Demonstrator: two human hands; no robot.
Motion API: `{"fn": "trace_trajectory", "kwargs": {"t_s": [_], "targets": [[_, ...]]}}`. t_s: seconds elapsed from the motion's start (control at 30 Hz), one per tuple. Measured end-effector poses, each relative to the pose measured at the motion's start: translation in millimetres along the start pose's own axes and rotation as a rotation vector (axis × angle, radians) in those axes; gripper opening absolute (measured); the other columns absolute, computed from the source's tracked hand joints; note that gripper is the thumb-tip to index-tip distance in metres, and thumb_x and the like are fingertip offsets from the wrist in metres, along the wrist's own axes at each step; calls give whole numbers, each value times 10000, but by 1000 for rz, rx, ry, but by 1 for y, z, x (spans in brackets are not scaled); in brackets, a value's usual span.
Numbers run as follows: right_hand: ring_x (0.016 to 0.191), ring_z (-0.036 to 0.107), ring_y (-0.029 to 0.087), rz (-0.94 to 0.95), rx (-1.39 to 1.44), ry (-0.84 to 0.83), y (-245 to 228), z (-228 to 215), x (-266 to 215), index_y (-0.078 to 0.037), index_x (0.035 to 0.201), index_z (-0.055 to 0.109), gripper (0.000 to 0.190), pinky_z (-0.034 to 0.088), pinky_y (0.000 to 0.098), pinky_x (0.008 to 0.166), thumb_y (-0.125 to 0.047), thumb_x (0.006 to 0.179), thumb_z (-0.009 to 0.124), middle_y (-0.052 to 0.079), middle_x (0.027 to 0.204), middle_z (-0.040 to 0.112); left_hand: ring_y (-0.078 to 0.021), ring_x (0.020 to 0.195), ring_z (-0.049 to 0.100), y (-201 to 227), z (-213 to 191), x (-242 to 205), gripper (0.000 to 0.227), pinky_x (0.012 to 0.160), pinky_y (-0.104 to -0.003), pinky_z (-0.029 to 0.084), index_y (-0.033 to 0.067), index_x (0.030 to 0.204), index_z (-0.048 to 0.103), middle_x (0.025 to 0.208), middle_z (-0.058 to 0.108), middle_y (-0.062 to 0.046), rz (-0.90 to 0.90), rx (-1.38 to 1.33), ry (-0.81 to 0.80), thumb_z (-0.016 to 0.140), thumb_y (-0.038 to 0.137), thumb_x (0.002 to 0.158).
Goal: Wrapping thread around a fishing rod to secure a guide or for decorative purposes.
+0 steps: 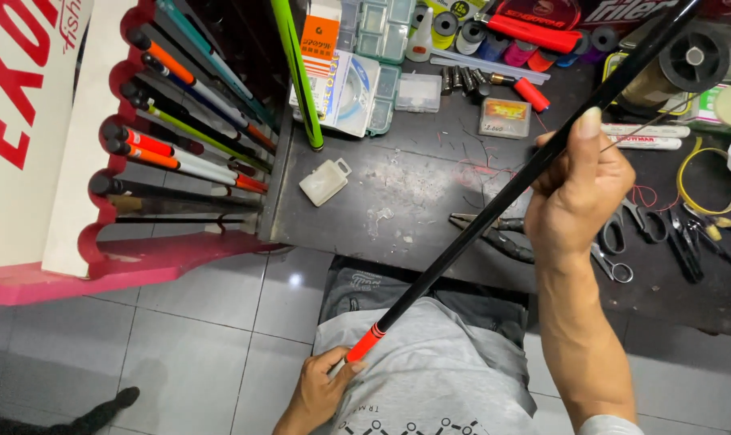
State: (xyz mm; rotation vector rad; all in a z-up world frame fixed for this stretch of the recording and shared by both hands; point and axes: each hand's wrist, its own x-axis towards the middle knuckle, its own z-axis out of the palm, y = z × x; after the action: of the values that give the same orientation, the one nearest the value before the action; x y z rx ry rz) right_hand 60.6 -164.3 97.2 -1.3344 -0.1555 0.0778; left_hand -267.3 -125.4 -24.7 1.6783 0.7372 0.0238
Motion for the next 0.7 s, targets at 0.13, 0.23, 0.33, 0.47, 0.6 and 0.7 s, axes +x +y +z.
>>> {"fn": "trace_trajectory", "kwargs": {"t_s": [0.13, 0.23, 0.33, 0.47, 0.6, 0.7], "targets": [[382, 185, 25, 41, 44, -180, 12, -4, -15, 2, 737, 595, 384, 111, 208, 374, -349, 867, 505, -60, 427, 248, -90, 472, 400, 20, 1, 6, 365, 457, -232, 341, 76, 630, 587, 481, 457, 14, -63, -127, 54, 546, 399, 793], [400, 199, 44, 103, -53, -290, 20, -4, -30, 2, 782, 615, 388, 138, 209, 396, -341, 882, 465, -32, 425, 263, -74, 461, 446, 45, 0, 18, 342, 468, -203, 377, 54, 781, 664, 497, 505, 25, -23, -189, 13, 510, 356, 819], [439, 200, 46, 123, -103, -442, 31, -6, -40, 28, 804, 618, 385, 146, 209, 419, -301, 896, 441, -35, 470, 246, -67, 411, 373, 62, 1, 29, 295, 406, -203, 313, 39, 824, 638, 501, 501, -6, -118, -300, -78, 519, 308, 830], [414, 254, 45, 126, -208, -500, 39, -8, -50, 3, 788, 626, 360, 199, 188, 408, -278, 900, 431, -33, 446, 295, -70, 429, 384, 98, -2, 46, 223, 442, -205, 334, 70, 840, 622, 521, 493, -18, -226, -308, -127, 577, 285, 801], [647, 529, 63, 129, -342, -635, 44, -10, -52, -21, 810, 672, 290, 409, 190, 603, -220, 875, 471, 23, 706, 630, -87, 389, 386, 103, 1, 62, 262, 385, -195, 311, 70, 723, 531, 544, 504, -40, -303, -412, -158, 560, 316, 811], [746, 602, 83, 172, -329, -703, 44, -10, -49, -11, 779, 660, 271, 471, 203, 702, -197, 866, 483, 59, 796, 676, -97, 375, 380, 109, -1, 69, 295, 371, -187, 307, 26, 829, 605, 541, 485, -55, -288, -446, -180, 543, 313, 807]]}}
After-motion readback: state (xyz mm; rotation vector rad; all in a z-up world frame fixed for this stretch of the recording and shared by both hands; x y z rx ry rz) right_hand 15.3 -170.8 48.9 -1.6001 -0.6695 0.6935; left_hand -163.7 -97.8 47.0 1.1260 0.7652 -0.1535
